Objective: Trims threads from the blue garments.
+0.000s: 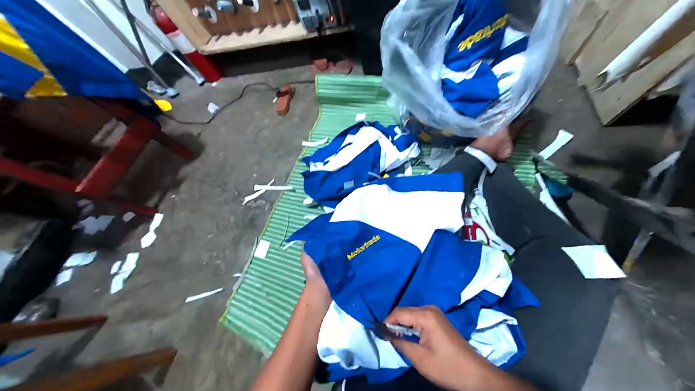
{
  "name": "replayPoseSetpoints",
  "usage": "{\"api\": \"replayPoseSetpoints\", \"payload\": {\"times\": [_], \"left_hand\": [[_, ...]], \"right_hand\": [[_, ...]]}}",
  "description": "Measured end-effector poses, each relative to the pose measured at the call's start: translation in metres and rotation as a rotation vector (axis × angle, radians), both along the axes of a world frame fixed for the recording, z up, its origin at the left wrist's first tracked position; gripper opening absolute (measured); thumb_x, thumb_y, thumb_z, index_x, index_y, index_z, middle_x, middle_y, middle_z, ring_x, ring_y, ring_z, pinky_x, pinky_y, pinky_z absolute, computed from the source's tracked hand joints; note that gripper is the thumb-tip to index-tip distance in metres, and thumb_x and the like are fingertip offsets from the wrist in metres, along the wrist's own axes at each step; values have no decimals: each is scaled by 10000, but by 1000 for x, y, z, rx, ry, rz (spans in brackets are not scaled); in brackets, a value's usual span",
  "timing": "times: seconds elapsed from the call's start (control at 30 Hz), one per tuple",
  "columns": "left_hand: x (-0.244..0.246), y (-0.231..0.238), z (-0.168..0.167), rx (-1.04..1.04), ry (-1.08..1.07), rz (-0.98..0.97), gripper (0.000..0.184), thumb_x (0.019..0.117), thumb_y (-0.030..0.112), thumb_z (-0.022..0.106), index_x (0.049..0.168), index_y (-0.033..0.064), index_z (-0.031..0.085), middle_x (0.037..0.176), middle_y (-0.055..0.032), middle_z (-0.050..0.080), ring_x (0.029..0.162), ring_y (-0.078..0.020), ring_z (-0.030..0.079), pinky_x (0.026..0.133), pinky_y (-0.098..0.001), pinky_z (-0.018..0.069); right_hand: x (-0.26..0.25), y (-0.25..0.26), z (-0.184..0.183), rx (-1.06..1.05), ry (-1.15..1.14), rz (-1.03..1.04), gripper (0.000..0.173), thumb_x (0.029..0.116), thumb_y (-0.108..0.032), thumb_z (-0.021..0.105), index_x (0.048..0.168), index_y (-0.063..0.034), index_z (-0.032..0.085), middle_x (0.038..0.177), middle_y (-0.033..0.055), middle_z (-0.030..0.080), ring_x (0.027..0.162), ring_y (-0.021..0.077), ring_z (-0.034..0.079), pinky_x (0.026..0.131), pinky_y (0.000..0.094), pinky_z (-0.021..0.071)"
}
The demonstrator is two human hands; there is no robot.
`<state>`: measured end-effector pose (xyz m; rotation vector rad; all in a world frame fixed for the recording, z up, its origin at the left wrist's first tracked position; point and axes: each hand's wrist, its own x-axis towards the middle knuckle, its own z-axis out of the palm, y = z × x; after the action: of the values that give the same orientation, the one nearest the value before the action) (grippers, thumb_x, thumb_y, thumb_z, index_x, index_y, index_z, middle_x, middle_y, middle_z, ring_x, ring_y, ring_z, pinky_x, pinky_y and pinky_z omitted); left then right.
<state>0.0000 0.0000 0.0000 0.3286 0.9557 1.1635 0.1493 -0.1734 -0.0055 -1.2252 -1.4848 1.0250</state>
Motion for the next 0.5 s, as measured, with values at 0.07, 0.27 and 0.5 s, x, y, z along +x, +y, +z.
{"api": "replayPoseSetpoints", "payload": {"times": [0.07,0.27,0.5], "left_hand": [[-17,-17,10,-21,-84,-113,924,901,857,95,1223,153,600,1046,-59,736,978,-186,717,819,-431,608],[-12,-25,19,-102,226,-525,213,1029,142,564,1218,44,567,1007,-112,731,923,-196,729,835,-378,619],[-21,36,102,527,362,-388,248,1080,340,478,1114,235,699,1035,83,731,963,-39,691,850,-265,590]], "right_hand": [[0,5,2,-10,26,4,132,955,-168,647,913,-80,735,801,-3,711,732,27,645,667,232,538],[3,-3,-1,119,-142,216,182,939,-149,593,993,-140,767,984,-13,767,895,100,727,737,362,604],[55,-10,17,227,-48,-269,235,1004,-141,568,1090,-49,766,1035,25,766,946,62,712,844,246,604]]}}
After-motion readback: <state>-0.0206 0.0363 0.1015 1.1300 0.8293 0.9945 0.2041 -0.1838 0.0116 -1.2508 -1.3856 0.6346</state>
